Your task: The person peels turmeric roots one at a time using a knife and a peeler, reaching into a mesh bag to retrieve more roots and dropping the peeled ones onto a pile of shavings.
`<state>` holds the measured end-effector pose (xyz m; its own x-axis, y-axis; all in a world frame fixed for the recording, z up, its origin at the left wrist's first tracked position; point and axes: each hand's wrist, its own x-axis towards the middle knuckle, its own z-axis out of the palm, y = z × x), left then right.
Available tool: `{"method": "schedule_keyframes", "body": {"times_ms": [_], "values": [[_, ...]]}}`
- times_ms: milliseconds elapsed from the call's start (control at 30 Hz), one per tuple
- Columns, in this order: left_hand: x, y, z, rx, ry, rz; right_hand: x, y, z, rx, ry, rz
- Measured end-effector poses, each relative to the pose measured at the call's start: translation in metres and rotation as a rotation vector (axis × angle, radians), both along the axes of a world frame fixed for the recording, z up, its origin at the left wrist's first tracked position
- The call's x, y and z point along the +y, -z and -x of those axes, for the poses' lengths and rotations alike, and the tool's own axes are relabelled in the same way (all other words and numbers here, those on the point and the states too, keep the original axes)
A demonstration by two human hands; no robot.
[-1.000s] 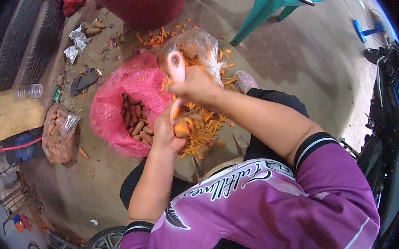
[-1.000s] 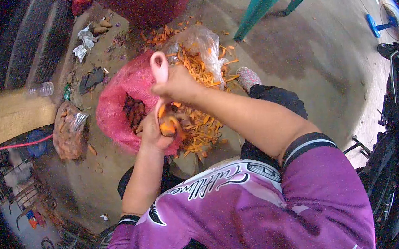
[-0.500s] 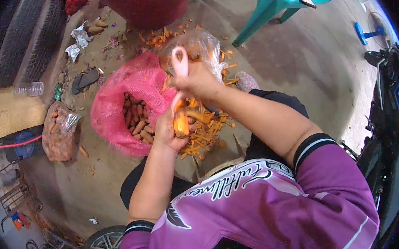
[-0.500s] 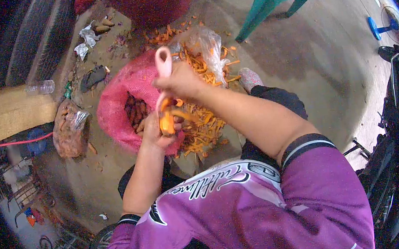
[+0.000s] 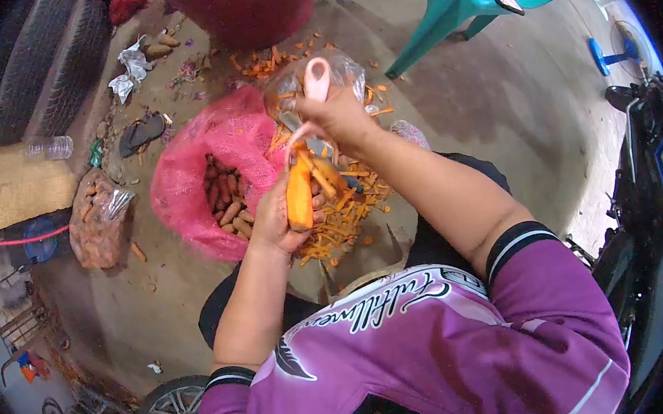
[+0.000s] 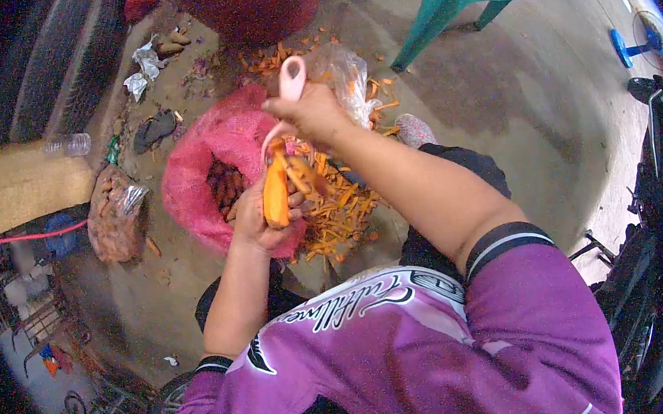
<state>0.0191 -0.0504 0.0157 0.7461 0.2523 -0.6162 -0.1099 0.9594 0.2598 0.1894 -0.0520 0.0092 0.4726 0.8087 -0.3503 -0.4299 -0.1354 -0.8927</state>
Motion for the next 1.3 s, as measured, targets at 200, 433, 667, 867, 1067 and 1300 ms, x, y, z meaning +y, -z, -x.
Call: {"method": "schedule_keyframes", "body": {"times_ms": [200,433,667,867,1067,1300], "values": [[-0.004,-0.009,-0.007,0.035,0.070,-0.244,0.004,0.002,-0.026,0.166,0.208,-0.059],[-0.004,-0.010,-0.007,0.215,0.118,-0.534,0.004,-0.007,-0.017,0.135,0.053,0.004],[-0.006,-0.006,-0.007,0.276,0.129,-0.933,-0.001,-0.011,-0.013,0.180,-0.012,-0.067],[-0.005,-0.014,-0.008,0.372,0.094,-1.480,0.003,0.003,-0.026,0.251,0.080,0.021],[-0.003,-0.018,-0.008,0.480,0.069,-1.652,0.004,0.003,-0.023,0.108,0.009,0.071],[-0.001,-0.011,-0.004,0.569,0.047,-1.758,0.001,-0.013,-0.015,0.117,-0.079,0.043]]}}
